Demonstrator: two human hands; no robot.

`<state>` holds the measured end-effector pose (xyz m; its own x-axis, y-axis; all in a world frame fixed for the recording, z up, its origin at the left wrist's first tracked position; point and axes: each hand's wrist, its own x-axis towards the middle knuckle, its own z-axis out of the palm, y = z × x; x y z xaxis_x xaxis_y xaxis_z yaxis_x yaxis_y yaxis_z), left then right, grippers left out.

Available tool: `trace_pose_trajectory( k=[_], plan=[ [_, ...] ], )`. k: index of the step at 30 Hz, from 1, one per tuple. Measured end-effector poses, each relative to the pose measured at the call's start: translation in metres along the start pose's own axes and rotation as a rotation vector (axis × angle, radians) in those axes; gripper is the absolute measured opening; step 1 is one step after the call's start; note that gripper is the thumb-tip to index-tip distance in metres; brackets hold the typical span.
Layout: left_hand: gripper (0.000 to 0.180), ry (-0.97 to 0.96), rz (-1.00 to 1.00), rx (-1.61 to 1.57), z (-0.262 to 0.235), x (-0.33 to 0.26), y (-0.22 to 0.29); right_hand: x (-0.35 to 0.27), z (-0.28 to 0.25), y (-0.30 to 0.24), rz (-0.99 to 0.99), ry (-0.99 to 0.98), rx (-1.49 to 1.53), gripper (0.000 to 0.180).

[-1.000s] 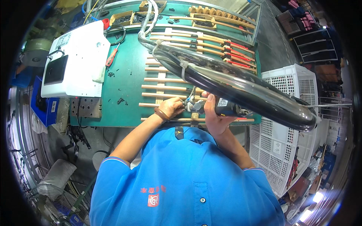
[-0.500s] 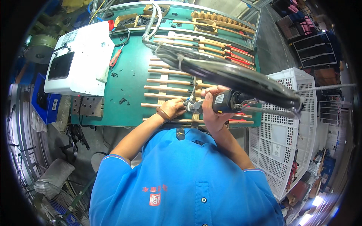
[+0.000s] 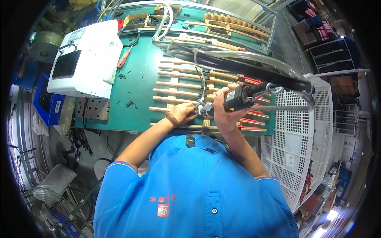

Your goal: The person arranges bamboo poles on a jig and uses a handheld tool to apply material to the joints between the poles. The person repeatedly positions the tool and applies material along the length of the assembly.

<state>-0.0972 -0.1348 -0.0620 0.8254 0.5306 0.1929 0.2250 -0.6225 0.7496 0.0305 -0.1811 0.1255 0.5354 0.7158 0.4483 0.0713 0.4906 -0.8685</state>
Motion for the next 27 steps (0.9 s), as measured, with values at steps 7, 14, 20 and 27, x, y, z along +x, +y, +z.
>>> trace_pose_trajectory(
  k=[7,14,20,27],
  plan=[
    [0.02,-0.013,-0.005,0.022,-0.008,0.003,0.009,0.025,-0.011,-0.009,0.031,-0.055,-0.007,0.031],
    [0.019,0.069,0.102,-0.083,-0.012,0.004,0.011,0.082,-0.015,-0.062,0.007,0.07,-0.094,0.028],
    [0.019,0.077,0.167,-0.029,0.0,0.004,-0.003,0.103,-0.032,-0.066,0.09,0.183,-0.102,0.033],
    [0.021,0.102,0.168,-0.046,-0.006,0.004,0.008,0.115,-0.04,-0.058,-0.02,0.117,-0.125,0.029]
  ],
)
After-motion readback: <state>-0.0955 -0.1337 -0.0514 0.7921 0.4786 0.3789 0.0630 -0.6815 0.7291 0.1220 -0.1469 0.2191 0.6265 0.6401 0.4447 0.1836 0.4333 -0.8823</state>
